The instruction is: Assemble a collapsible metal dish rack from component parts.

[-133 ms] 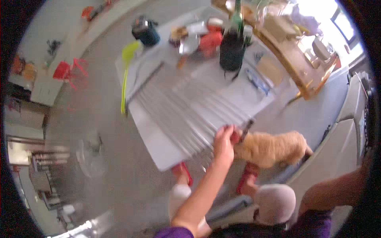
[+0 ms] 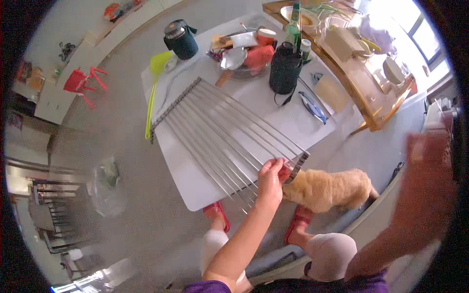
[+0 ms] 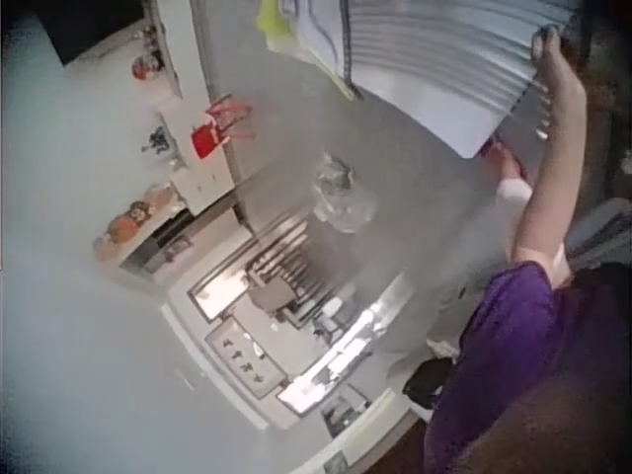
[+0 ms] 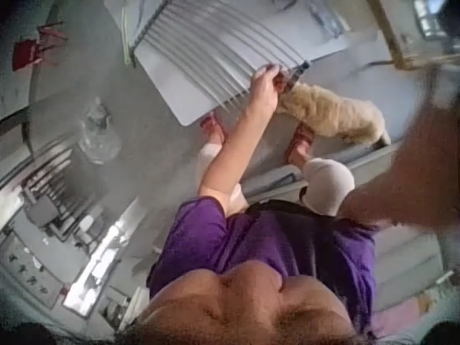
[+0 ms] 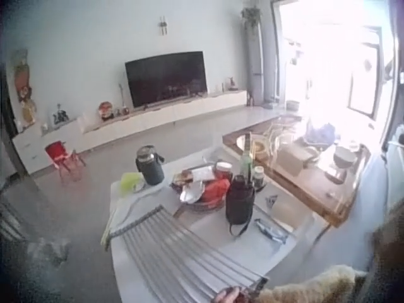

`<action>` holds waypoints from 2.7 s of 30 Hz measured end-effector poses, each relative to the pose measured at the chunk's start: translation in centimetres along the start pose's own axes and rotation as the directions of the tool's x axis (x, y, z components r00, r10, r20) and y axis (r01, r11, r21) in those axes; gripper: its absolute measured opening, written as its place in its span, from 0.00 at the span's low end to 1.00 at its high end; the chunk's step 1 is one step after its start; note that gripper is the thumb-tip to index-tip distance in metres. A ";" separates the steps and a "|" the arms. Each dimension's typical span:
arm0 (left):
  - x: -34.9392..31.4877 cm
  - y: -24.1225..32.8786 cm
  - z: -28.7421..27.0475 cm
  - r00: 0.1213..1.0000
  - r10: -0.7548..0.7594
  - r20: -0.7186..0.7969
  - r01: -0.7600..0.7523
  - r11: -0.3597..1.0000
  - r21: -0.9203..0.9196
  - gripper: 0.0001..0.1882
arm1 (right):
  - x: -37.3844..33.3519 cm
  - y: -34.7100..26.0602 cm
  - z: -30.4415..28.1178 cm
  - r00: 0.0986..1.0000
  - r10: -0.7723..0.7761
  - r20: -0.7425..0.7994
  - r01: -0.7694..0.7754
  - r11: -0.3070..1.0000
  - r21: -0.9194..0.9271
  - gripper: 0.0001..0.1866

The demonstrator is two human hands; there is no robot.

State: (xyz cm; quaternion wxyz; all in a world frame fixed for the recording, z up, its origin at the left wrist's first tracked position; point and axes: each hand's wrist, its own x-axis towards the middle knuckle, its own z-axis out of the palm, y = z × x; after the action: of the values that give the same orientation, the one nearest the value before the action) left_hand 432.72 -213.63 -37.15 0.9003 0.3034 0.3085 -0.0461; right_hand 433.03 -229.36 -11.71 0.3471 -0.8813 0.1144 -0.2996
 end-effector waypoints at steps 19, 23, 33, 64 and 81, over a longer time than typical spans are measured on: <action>-1.4 1.1 -3.3 0.991 0.135 -0.024 -0.102 0.848 0.521 0.11 | -13.7 13.7 14.8 0.571 0.188 0.799 -0.507 0.846 0.163 0.14; -3.1 0.5 -4.9 0.994 0.095 -0.045 -0.050 0.800 0.598 0.12 | -12.8 14.4 14.7 0.503 0.204 0.840 -0.512 0.853 0.099 0.13; -3.4 -0.4 -4.0 0.984 -0.065 -0.167 0.145 0.835 0.530 0.17 | -13.1 14.9 15.2 0.498 0.157 0.853 -0.515 0.845 0.146 0.12; -1.9 -0.1 -1.4 0.998 0.046 0.031 -0.053 0.967 0.250 0.05 | -11.0 15.7 14.4 0.216 0.067 0.974 -0.807 0.574 0.139 0.07; -1.2 -1.0 -1.1 0.993 0.100 0.070 -0.115 0.959 0.260 0.05 | -10.4 15.6 14.4 0.079 0.112 0.991 -0.902 0.432 0.024 0.07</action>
State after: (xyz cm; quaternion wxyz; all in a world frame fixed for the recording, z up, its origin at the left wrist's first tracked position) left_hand 430.93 -213.92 -37.66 0.8615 0.4353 0.2574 -0.0462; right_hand 433.59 -228.70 -35.39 0.7195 -0.5613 0.1227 0.3901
